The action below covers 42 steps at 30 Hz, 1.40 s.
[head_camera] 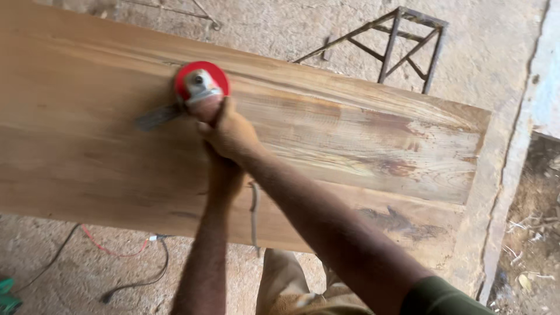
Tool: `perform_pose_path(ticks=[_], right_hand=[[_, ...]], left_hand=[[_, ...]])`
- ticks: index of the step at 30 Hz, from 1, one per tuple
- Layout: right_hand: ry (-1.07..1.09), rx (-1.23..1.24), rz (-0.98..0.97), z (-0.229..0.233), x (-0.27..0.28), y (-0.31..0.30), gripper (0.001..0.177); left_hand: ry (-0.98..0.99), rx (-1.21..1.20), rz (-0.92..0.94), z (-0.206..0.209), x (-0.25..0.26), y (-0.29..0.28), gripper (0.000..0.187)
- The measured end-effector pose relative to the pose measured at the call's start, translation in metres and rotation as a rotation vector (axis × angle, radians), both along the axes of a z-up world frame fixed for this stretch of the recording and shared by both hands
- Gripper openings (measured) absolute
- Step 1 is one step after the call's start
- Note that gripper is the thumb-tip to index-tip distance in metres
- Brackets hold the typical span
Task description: The person uses a handheld electric sander with a red disc to smooth the surface of a large wooden plank. The person moves the sander back and forth across the plank's surface, generating sawdust.
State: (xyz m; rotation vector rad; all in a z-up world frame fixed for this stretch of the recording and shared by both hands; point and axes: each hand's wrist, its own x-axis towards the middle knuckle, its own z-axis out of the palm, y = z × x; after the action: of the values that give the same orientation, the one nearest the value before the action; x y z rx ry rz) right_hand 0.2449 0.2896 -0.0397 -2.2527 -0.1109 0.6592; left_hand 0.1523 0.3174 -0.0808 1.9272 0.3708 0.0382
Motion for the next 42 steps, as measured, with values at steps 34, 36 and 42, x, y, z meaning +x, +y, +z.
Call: perform_pose_path(ticks=[34,36,42], right_hand=[[-0.206,0.161,-0.388,0.013,-0.031,-0.258,0.061],[-0.113,0.116,-0.376,0.014,-0.033,-0.203,0.057],[0.066,0.032,-0.102,0.032,-0.037,-0.083,0.079]], left_hand=[[0.189,-0.340,-0.403,0.056,-0.013,-0.180,0.069],[0.218,-0.328,-0.339,0.053,-0.021,-0.146,0.070],[0.114,-0.165,-0.094,0.057,-0.033,-0.063,0.082]])
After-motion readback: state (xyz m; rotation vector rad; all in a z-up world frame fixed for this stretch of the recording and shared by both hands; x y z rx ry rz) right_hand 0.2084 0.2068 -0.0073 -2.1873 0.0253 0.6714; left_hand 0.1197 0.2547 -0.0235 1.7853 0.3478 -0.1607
